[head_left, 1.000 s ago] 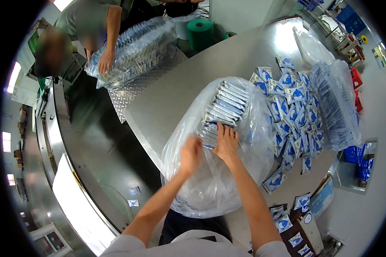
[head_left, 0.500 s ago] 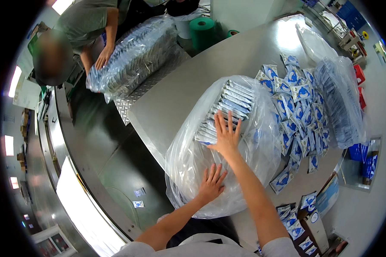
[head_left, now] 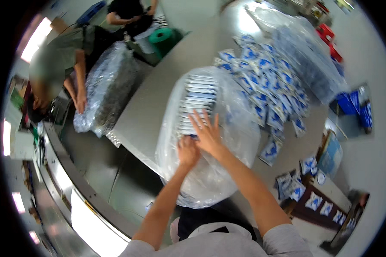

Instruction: The person prepares a large plastic bag by opening it and then places stacks of small blue-white individual packages into the bag. They collect the packages from a pile on a metal table and from a conveyor belt, arranging them neatly inside the bag.

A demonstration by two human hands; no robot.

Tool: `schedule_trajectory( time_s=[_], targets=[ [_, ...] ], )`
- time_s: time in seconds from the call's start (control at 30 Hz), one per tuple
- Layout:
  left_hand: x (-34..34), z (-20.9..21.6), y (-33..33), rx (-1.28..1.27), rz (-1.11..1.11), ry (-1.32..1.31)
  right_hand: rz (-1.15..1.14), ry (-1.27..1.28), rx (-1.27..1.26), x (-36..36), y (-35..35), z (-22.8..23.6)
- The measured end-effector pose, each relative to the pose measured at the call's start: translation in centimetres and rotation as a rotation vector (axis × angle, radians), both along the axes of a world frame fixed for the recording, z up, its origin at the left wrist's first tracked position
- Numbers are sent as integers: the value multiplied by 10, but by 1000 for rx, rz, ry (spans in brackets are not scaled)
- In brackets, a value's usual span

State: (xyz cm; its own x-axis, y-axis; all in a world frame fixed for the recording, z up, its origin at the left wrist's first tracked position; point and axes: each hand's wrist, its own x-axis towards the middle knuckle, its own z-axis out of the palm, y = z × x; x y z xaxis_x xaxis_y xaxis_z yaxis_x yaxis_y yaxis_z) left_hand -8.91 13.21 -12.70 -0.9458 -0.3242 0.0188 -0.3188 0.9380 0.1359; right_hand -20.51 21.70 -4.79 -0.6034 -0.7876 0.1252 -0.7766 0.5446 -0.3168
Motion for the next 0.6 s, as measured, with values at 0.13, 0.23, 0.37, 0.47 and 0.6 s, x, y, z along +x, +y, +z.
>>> schedule_trajectory(
  time_s=[0.13,0.23,0.37,0.47,0.6],
  targets=[
    [9,-16,-47,-89,-93,-60,15,-156,-305,84,97,11],
    [4,13,-19,127,-155,135,-67,-328,-210,133,216,29],
    [21,79,70,405,-157,287,-239,-332,-206,114,370,64],
    [49,83,178,1026,-232,80,-528,-602,-243,67,487,68],
    [100,26,328,1454,-385,-729,-463,-854,238,14,569,31]
  ],
)
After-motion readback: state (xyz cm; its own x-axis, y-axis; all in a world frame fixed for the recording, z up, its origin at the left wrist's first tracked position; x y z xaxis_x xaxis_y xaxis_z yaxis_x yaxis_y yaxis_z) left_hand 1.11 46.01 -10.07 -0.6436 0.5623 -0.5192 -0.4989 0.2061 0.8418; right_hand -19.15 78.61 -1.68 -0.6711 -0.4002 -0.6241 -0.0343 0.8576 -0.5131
